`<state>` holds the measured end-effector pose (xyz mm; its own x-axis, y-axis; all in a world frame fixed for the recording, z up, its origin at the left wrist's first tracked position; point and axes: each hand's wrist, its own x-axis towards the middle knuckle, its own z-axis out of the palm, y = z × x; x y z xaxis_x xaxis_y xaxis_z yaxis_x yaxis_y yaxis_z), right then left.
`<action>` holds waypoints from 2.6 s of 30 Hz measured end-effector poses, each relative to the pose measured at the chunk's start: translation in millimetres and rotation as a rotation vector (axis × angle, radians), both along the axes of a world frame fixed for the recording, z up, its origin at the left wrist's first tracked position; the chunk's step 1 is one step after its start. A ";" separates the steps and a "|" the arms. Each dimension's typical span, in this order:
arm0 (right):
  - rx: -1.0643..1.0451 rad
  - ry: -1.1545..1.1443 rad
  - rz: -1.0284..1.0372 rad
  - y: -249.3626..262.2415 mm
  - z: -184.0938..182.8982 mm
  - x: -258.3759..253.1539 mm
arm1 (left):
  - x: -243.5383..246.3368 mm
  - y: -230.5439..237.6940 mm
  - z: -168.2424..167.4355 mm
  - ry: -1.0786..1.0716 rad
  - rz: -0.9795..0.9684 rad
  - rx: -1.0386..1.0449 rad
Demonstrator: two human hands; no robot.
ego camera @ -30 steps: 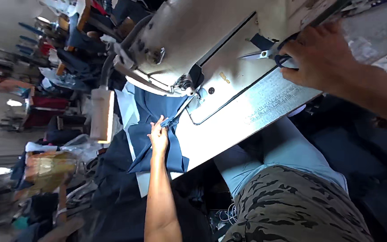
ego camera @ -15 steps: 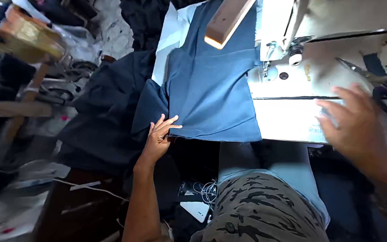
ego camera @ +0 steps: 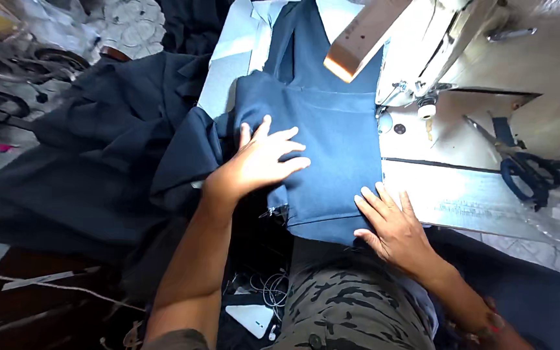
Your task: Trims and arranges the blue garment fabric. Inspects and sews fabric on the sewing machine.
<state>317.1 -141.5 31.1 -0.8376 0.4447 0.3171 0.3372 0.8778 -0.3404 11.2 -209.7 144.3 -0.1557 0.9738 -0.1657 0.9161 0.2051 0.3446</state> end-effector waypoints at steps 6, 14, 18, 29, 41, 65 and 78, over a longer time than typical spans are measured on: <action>0.013 0.001 0.089 2.2 -2.1 -12.9 | -26.9 103.5 -52.5 0.061 -0.044 0.040; -0.369 0.219 0.182 -5.2 17.0 -11.1 | -30.0 21.8 -88.3 0.150 0.080 0.114; -0.237 0.319 0.016 -6.1 15.2 -20.9 | 10.5 -32.0 -94.8 0.172 0.042 0.178; 0.006 0.082 -0.605 53.0 30.9 62.5 | 64.5 11.6 -87.9 0.051 -0.193 0.381; -0.118 -0.366 -0.671 156.7 51.6 140.9 | 43.9 49.5 -95.9 0.162 0.176 0.156; -0.070 0.045 -0.992 163.7 39.0 263.0 | 118.2 69.8 -104.2 0.223 0.271 0.237; 0.068 0.034 -0.888 184.6 38.8 312.1 | 116.3 70.0 -106.1 0.223 0.285 0.229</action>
<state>629.2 43.1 70.0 -0.1825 0.9045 0.3854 0.8934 0.3162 -0.3192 127.5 -139.7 38.2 -0.4314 0.8943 0.1186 0.8912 0.4020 0.2102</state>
